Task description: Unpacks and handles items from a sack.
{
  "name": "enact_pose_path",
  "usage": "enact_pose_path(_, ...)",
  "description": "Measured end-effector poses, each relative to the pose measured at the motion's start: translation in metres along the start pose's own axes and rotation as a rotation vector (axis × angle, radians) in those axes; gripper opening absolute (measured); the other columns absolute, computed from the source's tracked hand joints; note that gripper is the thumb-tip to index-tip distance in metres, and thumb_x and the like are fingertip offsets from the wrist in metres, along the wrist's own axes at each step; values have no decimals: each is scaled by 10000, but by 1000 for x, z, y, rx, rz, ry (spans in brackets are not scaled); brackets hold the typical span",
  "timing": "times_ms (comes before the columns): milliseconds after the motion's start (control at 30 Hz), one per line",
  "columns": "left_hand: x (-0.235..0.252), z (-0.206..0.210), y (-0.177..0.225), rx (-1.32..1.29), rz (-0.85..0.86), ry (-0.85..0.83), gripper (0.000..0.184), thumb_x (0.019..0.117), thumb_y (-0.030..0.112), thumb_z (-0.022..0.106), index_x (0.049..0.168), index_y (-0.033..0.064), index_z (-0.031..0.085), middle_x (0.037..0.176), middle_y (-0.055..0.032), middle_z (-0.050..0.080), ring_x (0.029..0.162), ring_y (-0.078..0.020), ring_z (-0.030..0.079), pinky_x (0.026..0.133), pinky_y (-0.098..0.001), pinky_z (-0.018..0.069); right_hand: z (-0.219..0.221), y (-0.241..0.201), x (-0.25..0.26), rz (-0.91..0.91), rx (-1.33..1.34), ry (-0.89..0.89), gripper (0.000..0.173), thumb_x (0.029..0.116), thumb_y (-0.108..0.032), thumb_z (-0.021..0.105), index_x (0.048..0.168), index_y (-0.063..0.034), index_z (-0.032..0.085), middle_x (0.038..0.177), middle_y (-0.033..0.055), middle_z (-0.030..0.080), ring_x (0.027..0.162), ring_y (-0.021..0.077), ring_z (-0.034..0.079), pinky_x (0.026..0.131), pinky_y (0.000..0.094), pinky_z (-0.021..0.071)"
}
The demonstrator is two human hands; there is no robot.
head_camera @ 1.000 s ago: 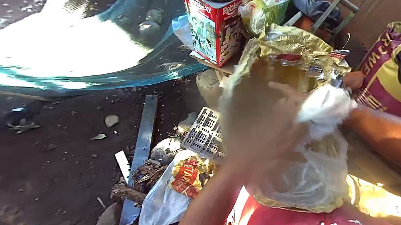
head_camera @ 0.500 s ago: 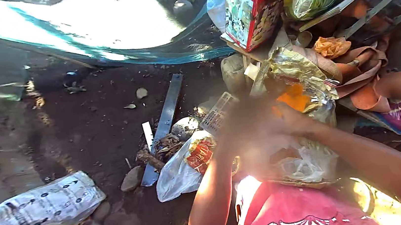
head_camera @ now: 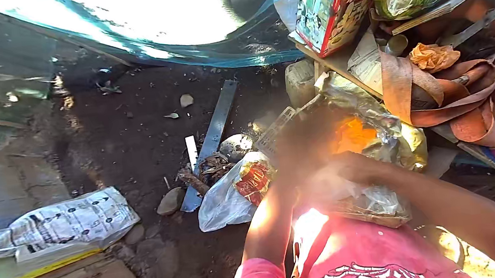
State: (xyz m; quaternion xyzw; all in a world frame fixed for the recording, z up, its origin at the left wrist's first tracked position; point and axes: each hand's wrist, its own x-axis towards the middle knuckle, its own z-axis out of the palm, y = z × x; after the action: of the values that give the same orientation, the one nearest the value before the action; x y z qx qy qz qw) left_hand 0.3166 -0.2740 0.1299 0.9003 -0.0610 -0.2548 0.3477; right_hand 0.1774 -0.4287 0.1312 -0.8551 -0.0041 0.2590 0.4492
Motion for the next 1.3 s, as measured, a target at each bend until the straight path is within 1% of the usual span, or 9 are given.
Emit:
enact_pose_path(100,12,-8,11,-219,-61,272,455,1107,229,356,1451,-66,396,1337,-300,579,1228,-388,603,1049,-535,487,6,2,-14,164,204,-212,510,975,-343,655,1360,-27,544,1168,188,667,1065,284,667,956,536,535)
enact_pose_path(167,16,-24,29,-238,-75,348,432,1110,214,316,1447,-44,395,1323,-289,592,1219,-376,612,1027,-525,496,4,-1,-39,124,123,-325,295,959,-215,667,1107,38,628,968,199,657,902,314,650,821,575,513)
enact_pose_path(333,55,-43,6,-270,-36,443,348,1072,209,386,1313,-5,518,1162,-228,656,1095,-338,650,942,-533,514,-50,6,-109,-300,91,-191,199,857,-61,617,1022,13,700,947,83,694,908,98,642,853,319,529)
enact_pose_path(467,40,-39,16,-448,-14,244,614,1017,488,550,1436,59,416,1173,-178,668,1049,-287,679,883,-511,574,-56,13,-106,-449,185,34,332,983,-177,539,1211,19,680,1323,122,618,1251,147,566,1095,322,466)
enact_pose_path(600,-63,-35,35,-311,-19,-95,1067,897,572,702,1641,150,63,1532,-222,449,1326,-360,534,1055,-581,474,-40,-2,-83,-55,562,325,313,975,-116,547,1261,-6,608,1088,15,712,985,9,672,904,221,570)
enact_pose_path(700,-98,-4,-3,-388,-121,-161,611,983,436,660,1418,35,507,1165,-159,689,1035,-227,689,915,-451,572,-38,-1,-58,66,696,64,464,952,-268,678,1331,-29,561,1097,61,717,970,114,708,897,319,606)
enact_pose_path(867,-93,17,-12,-650,-169,-29,313,1084,268,504,1244,17,602,998,-117,688,889,-170,678,832,-386,574,-16,-37,-34,-16,174,-518,215,880,-166,751,973,1,653,809,93,644,717,169,622,672,432,533)
enact_pose_path(1100,-54,8,-45,-588,33,209,462,1077,510,427,1295,145,608,984,-96,687,814,-184,667,718,-410,578,-32,-48,-75,-168,619,-57,235,916,-133,620,1150,-116,631,953,-132,699,879,-65,652,816,172,572)
enact_pose_path(1300,4,-1,-41,-361,-40,310,396,1086,337,474,1166,-6,657,1068,-219,688,986,-342,672,894,-544,536,-61,-32,-117,-550,371,-187,140,906,-234,661,836,-115,640,763,-105,620,758,-91,575,677,116,481)
